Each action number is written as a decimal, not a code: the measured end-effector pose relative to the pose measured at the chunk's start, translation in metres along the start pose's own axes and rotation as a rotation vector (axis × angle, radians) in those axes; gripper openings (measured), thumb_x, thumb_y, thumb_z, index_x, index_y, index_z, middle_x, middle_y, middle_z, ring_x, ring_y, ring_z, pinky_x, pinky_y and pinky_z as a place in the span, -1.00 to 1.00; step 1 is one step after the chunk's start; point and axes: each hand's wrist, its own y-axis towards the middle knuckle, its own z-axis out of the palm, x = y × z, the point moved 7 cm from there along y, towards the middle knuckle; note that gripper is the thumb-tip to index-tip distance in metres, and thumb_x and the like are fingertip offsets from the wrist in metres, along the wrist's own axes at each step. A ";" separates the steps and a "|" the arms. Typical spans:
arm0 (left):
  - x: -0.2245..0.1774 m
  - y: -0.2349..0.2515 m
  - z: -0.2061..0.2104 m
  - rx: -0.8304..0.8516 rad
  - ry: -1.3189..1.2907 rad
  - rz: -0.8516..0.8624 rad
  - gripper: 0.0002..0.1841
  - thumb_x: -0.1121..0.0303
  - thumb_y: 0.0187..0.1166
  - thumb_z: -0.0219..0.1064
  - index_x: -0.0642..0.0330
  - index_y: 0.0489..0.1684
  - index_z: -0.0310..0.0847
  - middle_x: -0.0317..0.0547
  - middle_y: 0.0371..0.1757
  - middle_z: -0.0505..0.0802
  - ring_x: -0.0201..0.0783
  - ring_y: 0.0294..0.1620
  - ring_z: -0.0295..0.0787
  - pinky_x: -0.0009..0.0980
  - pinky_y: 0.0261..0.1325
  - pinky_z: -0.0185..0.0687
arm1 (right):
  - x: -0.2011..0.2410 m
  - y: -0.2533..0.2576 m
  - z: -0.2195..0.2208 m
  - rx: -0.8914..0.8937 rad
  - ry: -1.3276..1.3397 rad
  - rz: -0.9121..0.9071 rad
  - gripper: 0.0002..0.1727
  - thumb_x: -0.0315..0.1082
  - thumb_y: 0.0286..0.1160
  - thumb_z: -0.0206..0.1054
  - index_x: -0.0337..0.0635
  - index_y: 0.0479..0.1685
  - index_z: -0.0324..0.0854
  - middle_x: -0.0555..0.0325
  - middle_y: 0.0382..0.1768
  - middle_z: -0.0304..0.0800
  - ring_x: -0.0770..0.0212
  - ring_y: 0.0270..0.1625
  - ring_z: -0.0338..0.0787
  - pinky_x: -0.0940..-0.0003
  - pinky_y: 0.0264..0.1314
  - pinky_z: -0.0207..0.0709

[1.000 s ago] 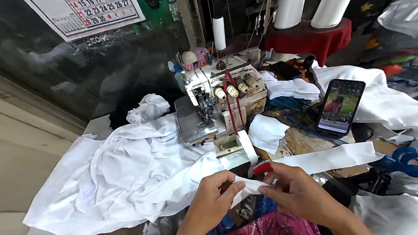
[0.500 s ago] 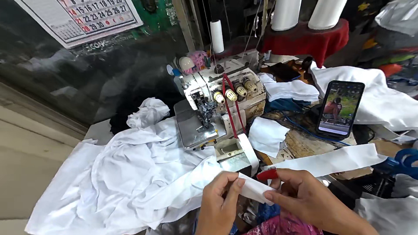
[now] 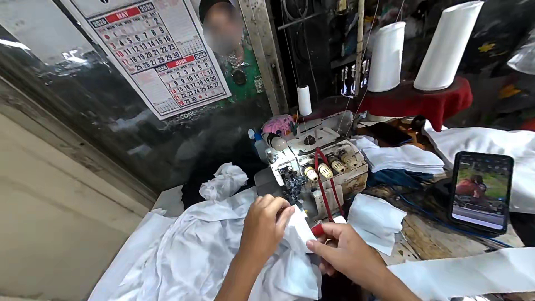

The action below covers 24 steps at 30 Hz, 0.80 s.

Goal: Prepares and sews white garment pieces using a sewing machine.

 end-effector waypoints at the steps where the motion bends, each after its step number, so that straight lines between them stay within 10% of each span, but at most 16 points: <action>1: 0.002 0.002 0.000 -0.025 0.060 -0.010 -0.71 -0.13 0.59 0.36 -0.19 -0.17 0.81 -0.47 -0.29 0.75 -0.42 -0.21 0.71 -0.22 -0.05 0.71 | -0.006 0.002 0.000 -0.016 0.012 -0.002 -0.71 -0.07 0.52 0.49 -0.10 -0.03 0.78 0.16 -0.31 0.88 0.18 -0.51 0.84 0.24 -0.48 0.82; 8: -0.029 -0.026 0.009 -0.126 0.049 0.082 -0.73 0.15 0.72 0.20 -0.08 -0.06 0.88 -0.36 -0.19 0.81 -0.34 -0.06 0.73 -0.31 0.05 0.68 | -0.004 -0.014 0.000 -0.067 0.162 -0.004 -0.76 -0.18 0.60 0.45 -0.15 -0.01 0.72 0.08 -0.32 0.86 0.12 -0.57 0.81 0.23 -0.61 0.77; 20: -0.026 -0.024 0.002 -0.130 0.035 -0.010 -0.74 0.07 0.70 0.21 -0.17 -0.11 0.85 -0.43 -0.08 0.75 -0.33 0.03 0.65 -0.22 0.08 0.61 | 0.000 0.001 -0.001 -0.186 0.151 -0.022 -0.73 -0.13 0.62 0.43 -0.17 -0.11 0.80 0.12 -0.28 0.95 0.15 -0.50 0.88 0.31 -0.53 0.80; 24: 0.009 0.013 0.004 -0.077 0.031 -0.078 -0.80 0.11 0.66 0.31 -0.06 -0.11 0.80 -0.27 -0.11 0.77 -0.17 0.04 0.69 -0.06 0.11 0.63 | 0.000 0.037 0.002 -0.335 0.209 0.036 -0.65 -0.10 0.58 0.45 -0.22 -0.41 0.74 0.03 -0.57 0.81 0.11 -0.58 0.82 0.25 -0.49 0.79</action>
